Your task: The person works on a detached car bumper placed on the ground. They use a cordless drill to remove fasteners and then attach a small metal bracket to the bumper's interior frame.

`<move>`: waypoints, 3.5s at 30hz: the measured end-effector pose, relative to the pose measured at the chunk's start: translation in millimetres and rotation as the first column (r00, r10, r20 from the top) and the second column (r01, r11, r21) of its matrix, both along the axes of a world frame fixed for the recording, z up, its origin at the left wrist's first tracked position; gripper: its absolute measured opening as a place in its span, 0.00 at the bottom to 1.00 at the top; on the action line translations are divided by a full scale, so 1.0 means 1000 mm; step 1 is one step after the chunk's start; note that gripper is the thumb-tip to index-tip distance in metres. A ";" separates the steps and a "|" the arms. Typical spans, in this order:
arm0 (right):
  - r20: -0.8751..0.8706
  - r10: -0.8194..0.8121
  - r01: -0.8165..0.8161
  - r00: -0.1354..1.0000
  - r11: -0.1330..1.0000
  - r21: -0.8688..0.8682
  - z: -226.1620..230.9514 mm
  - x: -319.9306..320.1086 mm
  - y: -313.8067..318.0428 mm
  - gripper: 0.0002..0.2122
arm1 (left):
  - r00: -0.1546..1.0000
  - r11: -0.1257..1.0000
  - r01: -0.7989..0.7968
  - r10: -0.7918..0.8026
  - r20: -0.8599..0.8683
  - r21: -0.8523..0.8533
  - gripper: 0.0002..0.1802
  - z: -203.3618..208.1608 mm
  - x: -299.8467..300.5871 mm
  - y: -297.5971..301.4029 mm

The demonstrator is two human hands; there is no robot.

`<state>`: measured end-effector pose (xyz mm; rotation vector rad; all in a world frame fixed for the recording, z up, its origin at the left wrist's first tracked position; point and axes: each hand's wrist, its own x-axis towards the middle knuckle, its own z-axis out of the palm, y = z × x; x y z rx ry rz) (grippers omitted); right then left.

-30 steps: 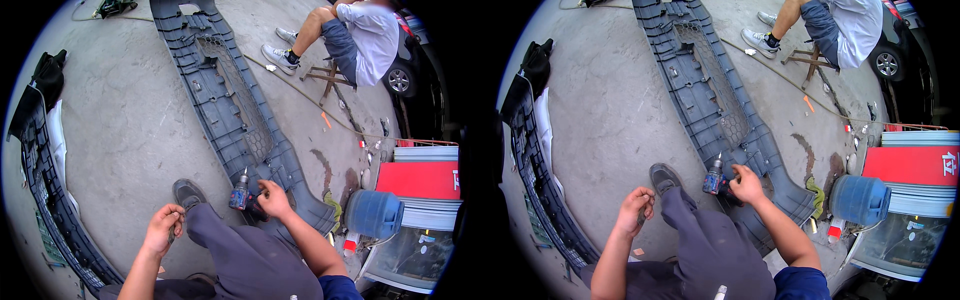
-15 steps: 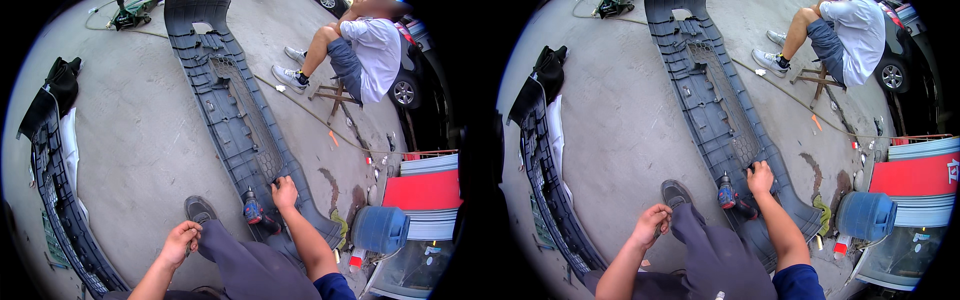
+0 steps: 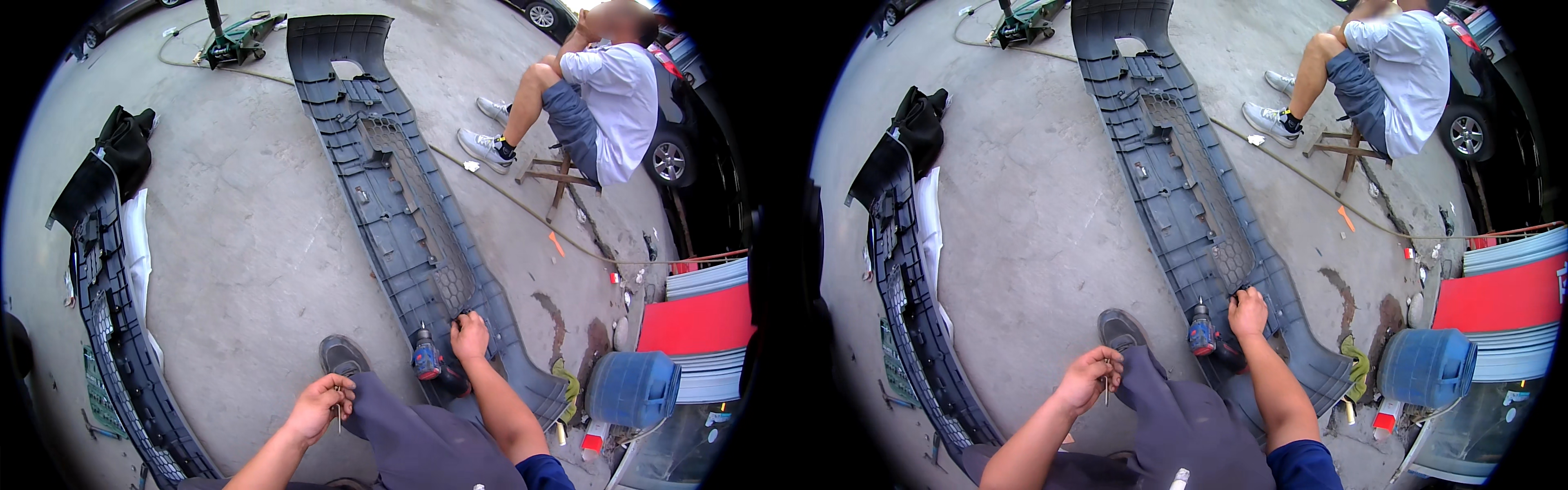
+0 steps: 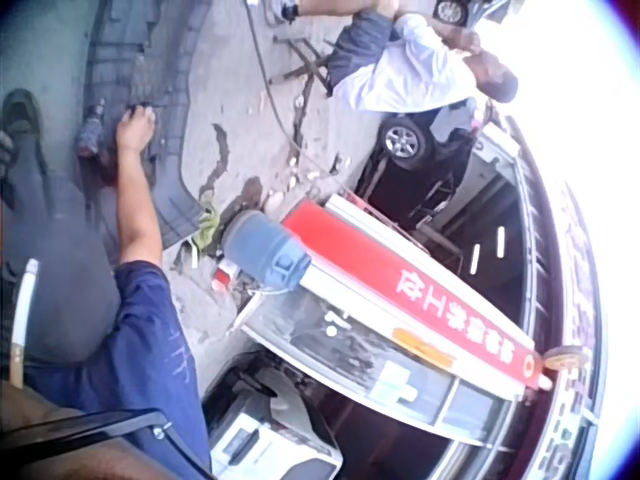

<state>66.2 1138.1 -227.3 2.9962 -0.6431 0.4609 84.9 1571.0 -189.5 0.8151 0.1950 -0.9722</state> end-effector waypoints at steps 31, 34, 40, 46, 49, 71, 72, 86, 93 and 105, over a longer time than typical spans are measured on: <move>-0.439 0.145 -0.025 0.887 0.963 0.267 0.001 -0.077 0.071 0.44 | 0.995 0.984 -0.081 0.071 -0.069 -0.156 0.11 -0.024 0.004 -0.018; -0.256 0.118 -0.023 0.959 0.938 0.347 -0.002 -0.085 0.070 0.40 | 0.997 0.987 -0.070 0.062 -0.053 -0.147 0.12 -0.020 0.009 -0.016; 0.000 -0.020 0.013 1.000 0.668 0.744 0.093 -0.121 0.059 0.14 | 0.996 0.986 -0.087 0.084 -0.031 -0.140 0.15 -0.010 0.008 -0.006; -0.368 -0.255 0.448 0.894 0.487 0.750 0.147 -0.169 0.020 0.11 | 0.997 0.982 -0.074 0.072 -0.019 -0.174 0.17 -0.014 0.011 -0.011; -0.415 -0.285 0.502 0.864 0.433 0.749 0.129 -0.174 0.019 0.12 | 0.998 0.984 -0.060 0.058 -0.013 -0.167 0.18 -0.025 0.007 -0.012; -0.402 -0.279 0.487 0.872 0.416 0.768 0.105 -0.169 0.013 0.12 | 0.999 0.995 -0.045 0.046 0.018 -0.084 0.18 -0.009 0.005 -0.004; -0.407 -0.284 0.494 0.868 0.406 0.769 0.106 -0.168 0.014 0.12 | 0.999 0.995 -0.046 0.048 0.019 -0.085 0.18 -0.009 0.005 -0.005; -0.549 -0.171 0.517 0.818 0.636 0.573 0.115 -0.135 0.014 0.11 | 0.999 0.994 -0.047 0.048 0.006 -0.094 0.18 -0.009 0.007 -0.008; -0.511 -0.299 0.590 0.806 0.476 0.653 0.106 -0.139 0.032 0.12 | 0.999 0.993 -0.045 0.046 0.004 -0.105 0.18 -0.013 0.004 -0.008; -0.513 -0.239 0.548 0.824 0.567 0.615 0.116 -0.144 0.023 0.09 | 0.998 0.991 -0.064 0.065 0.003 -0.114 0.18 -0.017 0.004 0.000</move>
